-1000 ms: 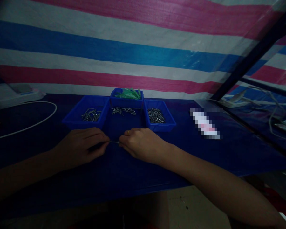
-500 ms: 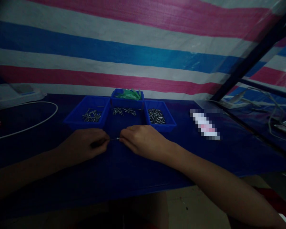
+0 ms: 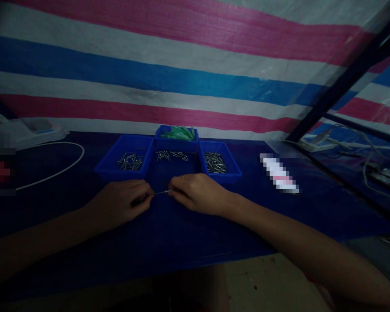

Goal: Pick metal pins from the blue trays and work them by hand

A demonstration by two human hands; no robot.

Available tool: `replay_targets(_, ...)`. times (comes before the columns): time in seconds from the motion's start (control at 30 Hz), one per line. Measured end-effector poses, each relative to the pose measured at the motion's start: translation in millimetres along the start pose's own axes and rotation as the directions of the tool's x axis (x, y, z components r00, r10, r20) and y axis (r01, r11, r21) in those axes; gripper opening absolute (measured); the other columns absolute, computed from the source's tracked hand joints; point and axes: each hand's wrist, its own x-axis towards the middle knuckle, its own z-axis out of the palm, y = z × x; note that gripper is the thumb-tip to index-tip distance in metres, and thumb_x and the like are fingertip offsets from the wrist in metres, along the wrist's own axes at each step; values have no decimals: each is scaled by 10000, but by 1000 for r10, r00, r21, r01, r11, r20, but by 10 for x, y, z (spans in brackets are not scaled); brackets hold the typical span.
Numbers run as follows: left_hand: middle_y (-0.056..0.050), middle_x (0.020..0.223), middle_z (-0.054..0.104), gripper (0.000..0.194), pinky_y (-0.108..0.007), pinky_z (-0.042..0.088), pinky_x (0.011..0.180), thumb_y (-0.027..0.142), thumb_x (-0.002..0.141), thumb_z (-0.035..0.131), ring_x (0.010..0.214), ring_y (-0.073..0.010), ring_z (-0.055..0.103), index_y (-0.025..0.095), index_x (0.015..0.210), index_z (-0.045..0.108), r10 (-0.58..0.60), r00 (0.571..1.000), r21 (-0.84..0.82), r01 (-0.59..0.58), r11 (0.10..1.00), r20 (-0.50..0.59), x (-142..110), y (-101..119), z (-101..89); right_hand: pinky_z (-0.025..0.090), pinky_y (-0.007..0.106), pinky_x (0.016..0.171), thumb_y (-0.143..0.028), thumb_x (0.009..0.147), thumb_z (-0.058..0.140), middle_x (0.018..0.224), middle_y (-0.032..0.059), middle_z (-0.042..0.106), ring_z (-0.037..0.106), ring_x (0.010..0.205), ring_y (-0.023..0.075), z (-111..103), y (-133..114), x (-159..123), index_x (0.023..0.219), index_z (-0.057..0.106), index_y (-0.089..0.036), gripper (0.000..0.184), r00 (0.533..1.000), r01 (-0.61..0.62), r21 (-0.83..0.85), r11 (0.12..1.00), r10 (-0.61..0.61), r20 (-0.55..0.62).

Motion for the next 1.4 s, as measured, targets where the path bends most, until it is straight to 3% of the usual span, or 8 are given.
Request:
replay_targets(0.13, 30, 652, 528, 128, -196, 364, 550, 182, 821, 431, 594, -88, 517, 169, 749, 536, 20, 1000, -39, -20, 999, -6, 0, 4, 4, 407, 221, 659, -235, 897, 410, 766, 29, 583, 550, 690, 105, 58, -30, -88, 905, 542, -135, 166, 1000, -4, 32, 999, 4, 1)
replay_targets(0.43, 17, 661, 558, 169, -192, 380, 543, 198, 841, 412, 592, -87, 524, 168, 766, 560, 75, 995, -48, -78, 996, -68, -2, 42, -21, 378, 221, 598, -262, 905, 383, 703, 19, 556, 513, 618, 106, 26, -39, -97, 838, 536, -142, 206, 999, -3, -123, 992, 8, 40)
replay_targets(0.57, 10, 694, 583, 179, -202, 405, 569, 206, 854, 398, 614, -94, 544, 171, 783, 558, 86, 995, -21, -87, 996, -48, -8, 62, -14, 369, 223, 588, -269, 917, 351, 682, 22, 551, 498, 596, 104, 17, -30, -115, 827, 532, -141, 238, 1000, 5, -145, 989, -1, 31)
replay_targets(0.83, -1, 854, 614, 213, -213, 455, 623, 315, 863, 460, 732, -113, 595, 200, 1025, 539, 99, 993, -45, -101, 994, -63, -22, 51, 33, 391, 228, 616, -276, 931, 330, 696, 30, 569, 518, 629, 111, 52, -76, -83, 856, 553, -131, 276, 998, 63, -117, 991, -61, 16)
replay_targets(0.97, 4, 868, 630, 180, -198, 459, 643, 286, 877, 452, 756, -102, 604, 206, 995, 562, 174, 979, -51, -180, 982, -102, -33, 70, 40, 402, 222, 634, -292, 934, 333, 713, 36, 585, 526, 649, 111, 80, -100, -95, 865, 571, -129, 297, 989, 124, -106, 987, -131, -62)
replay_targets(1.13, -1, 857, 647, 171, -182, 471, 666, 260, 878, 460, 762, -91, 606, 196, 970, 589, 181, 970, -79, -196, 977, -163, -34, 81, 3, 407, 218, 624, -290, 932, 340, 700, 32, 583, 527, 635, 107, 77, -110, -110, 856, 576, -129, 295, 987, 112, -105, 988, -123, -105)
replay_targets(1.4, -1, 891, 644, 174, -191, 470, 681, 177, 857, 484, 784, -89, 590, 203, 1011, 561, 278, 928, -76, -305, 949, -250, -42, 78, 18, 407, 208, 622, -289, 936, 326, 707, 32, 577, 532, 635, 96, 111, -102, -95, 837, 562, -124, 304, 987, 129, -45, 991, -133, -87)
